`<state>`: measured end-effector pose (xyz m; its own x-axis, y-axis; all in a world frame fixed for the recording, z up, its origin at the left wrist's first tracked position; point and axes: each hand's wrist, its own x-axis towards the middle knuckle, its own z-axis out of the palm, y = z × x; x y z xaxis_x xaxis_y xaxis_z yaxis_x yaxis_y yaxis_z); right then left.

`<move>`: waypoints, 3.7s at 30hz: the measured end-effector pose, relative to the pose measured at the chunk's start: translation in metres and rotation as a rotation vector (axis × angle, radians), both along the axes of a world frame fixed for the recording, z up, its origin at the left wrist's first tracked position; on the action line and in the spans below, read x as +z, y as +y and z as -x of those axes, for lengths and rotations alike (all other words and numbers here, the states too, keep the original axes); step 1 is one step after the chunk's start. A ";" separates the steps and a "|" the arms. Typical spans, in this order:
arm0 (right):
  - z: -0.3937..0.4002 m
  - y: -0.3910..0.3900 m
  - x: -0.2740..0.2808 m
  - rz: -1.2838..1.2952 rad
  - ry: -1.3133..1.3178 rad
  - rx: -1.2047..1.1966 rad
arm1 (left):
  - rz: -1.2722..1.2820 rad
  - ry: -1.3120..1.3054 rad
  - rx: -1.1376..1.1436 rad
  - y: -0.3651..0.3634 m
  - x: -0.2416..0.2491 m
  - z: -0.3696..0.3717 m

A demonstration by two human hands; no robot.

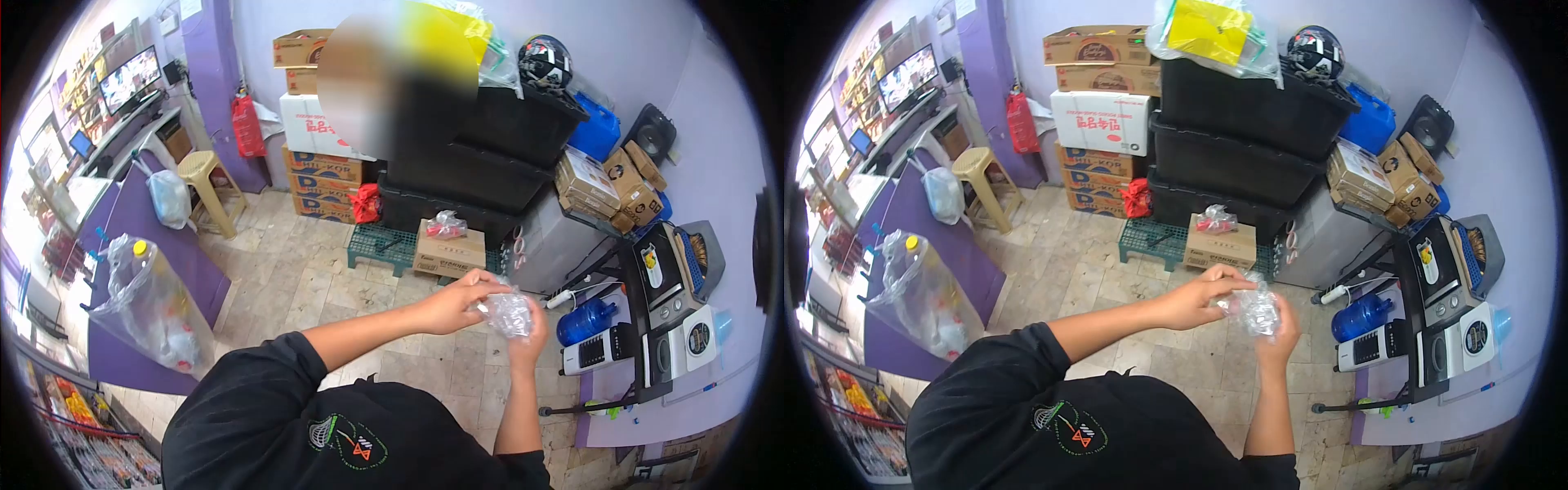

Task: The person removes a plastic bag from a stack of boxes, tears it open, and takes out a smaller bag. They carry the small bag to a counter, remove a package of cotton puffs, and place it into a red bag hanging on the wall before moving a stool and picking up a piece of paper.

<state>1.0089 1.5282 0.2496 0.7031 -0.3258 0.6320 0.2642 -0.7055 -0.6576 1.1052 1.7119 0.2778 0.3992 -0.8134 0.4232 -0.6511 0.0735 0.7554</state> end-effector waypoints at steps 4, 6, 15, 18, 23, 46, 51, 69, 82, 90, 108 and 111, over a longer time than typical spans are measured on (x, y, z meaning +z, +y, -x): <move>0.003 0.041 0.043 0.387 -0.229 -0.025 | 0.067 0.511 -0.150 0.080 -0.005 0.014; 0.002 0.086 0.047 0.519 -0.269 0.161 | 0.237 0.777 -0.153 0.104 -0.018 0.033; -0.003 0.302 0.038 0.238 -0.158 0.750 | 0.628 0.531 0.392 0.263 0.015 0.062; 0.020 0.357 0.066 0.226 -0.018 0.834 | 0.595 0.281 0.557 0.321 0.035 0.063; 0.044 0.388 0.090 0.190 0.045 0.924 | 0.539 -0.402 0.816 0.402 0.084 0.077; -0.022 0.412 0.085 -1.608 0.227 0.794 | -0.016 -0.552 0.846 0.347 0.089 0.081; -0.017 0.397 0.074 -1.520 0.233 0.925 | 0.126 -0.734 0.688 0.327 0.087 0.072; 0.026 0.409 0.038 -1.470 0.593 1.632 | 0.316 -1.188 1.019 0.331 0.120 0.037; -0.027 0.348 0.082 -1.624 0.083 0.941 | 0.460 -0.768 0.617 0.312 0.066 0.061; -0.054 0.339 0.083 -1.297 0.203 1.311 | 0.432 -0.664 0.781 0.286 0.060 0.049; -0.202 0.520 0.078 -1.123 0.529 1.511 | -0.723 -0.480 1.706 0.531 0.029 0.113; -0.211 0.606 0.086 -0.716 -0.017 1.552 | -1.105 -0.613 1.797 0.571 0.014 0.129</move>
<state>1.2201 2.1340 0.3360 0.6051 0.4050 0.6854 0.3763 0.6132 -0.6946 0.9759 2.2830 0.2917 0.8269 0.2263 0.5148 0.3775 -0.9019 -0.2100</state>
